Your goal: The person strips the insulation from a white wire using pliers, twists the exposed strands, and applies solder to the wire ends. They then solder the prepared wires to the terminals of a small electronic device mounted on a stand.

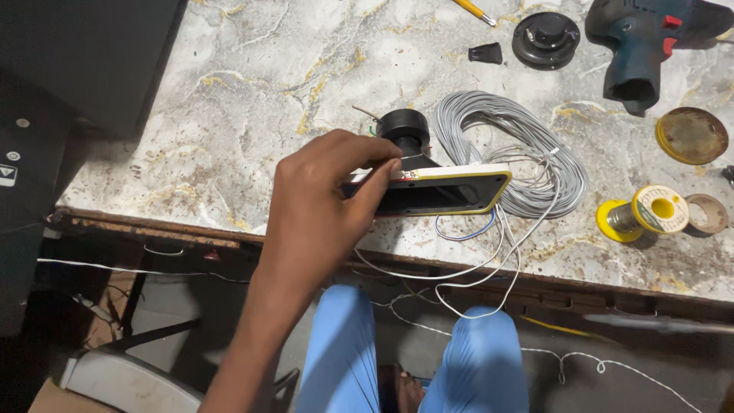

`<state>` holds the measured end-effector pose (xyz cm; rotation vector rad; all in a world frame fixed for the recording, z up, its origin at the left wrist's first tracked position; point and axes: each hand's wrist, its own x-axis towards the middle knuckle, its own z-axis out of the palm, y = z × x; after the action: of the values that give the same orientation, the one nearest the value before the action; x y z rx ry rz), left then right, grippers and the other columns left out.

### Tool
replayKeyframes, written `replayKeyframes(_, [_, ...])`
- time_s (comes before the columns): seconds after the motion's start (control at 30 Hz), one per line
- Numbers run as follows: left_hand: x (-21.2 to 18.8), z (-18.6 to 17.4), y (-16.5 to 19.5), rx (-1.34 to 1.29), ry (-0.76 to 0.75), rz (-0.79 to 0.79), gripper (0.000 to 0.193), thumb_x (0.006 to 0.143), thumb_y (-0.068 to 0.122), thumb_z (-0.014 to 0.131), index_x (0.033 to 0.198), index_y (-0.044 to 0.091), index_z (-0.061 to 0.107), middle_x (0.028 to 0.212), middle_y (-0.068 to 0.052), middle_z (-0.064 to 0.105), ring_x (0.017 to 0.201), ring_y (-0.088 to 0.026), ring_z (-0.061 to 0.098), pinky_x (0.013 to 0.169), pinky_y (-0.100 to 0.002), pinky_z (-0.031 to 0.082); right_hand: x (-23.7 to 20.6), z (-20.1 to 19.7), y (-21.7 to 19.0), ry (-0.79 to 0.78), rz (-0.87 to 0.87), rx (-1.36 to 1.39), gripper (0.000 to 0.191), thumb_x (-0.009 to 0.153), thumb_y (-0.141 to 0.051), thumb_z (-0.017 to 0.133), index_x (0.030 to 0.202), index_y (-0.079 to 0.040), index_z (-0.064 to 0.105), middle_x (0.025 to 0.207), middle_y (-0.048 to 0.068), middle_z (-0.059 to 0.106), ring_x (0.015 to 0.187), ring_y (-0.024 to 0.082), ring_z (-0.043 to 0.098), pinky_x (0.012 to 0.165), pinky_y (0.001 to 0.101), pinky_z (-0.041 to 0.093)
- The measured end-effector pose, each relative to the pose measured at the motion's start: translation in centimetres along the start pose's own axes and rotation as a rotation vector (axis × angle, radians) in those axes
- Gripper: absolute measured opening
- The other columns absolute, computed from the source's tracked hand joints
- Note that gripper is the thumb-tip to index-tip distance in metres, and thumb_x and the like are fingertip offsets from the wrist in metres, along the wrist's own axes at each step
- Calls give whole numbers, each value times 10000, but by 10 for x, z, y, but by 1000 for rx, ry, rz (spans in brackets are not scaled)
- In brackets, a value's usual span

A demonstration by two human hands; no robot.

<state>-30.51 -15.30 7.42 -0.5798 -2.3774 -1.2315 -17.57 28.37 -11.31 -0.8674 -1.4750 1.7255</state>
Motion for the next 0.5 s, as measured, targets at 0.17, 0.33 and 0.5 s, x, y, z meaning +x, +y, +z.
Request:
replayKeyframes(0.17, [4, -2, -2, -17, -69, 42, 151, 894, 46, 733, 1042, 48, 760, 920, -115, 717, 862, -242, 748, 749, -346, 582, 4, 6, -1, 43, -7, 0, 316, 1151, -329, 473, 995, -53, 478, 800, 89, 579, 563, 160, 544, 467, 287, 456])
replayKeyframes(0.33, [3, -2, -5, -29, -82, 39, 190, 882, 25, 714, 1061, 54, 769, 940, -109, 721, 874, -233, 746, 742, -333, 589, 3, 21, -3, 110, -45, -17, 309, 1145, -329, 480, 998, -58, 474, 798, 86, 576, 559, 160, 540, 461, 290, 456])
replayKeyframes(0.5, [1, 3, -2, -161, -110, -4, 194, 928, 2, 706, 1110, 49, 754, 1009, -91, 720, 930, -180, 750, 776, -300, 605, 0, -42, -40, 219, -173, -12, 301, 1140, -330, 487, 1001, -63, 470, 796, 84, 572, 555, 160, 536, 456, 292, 457])
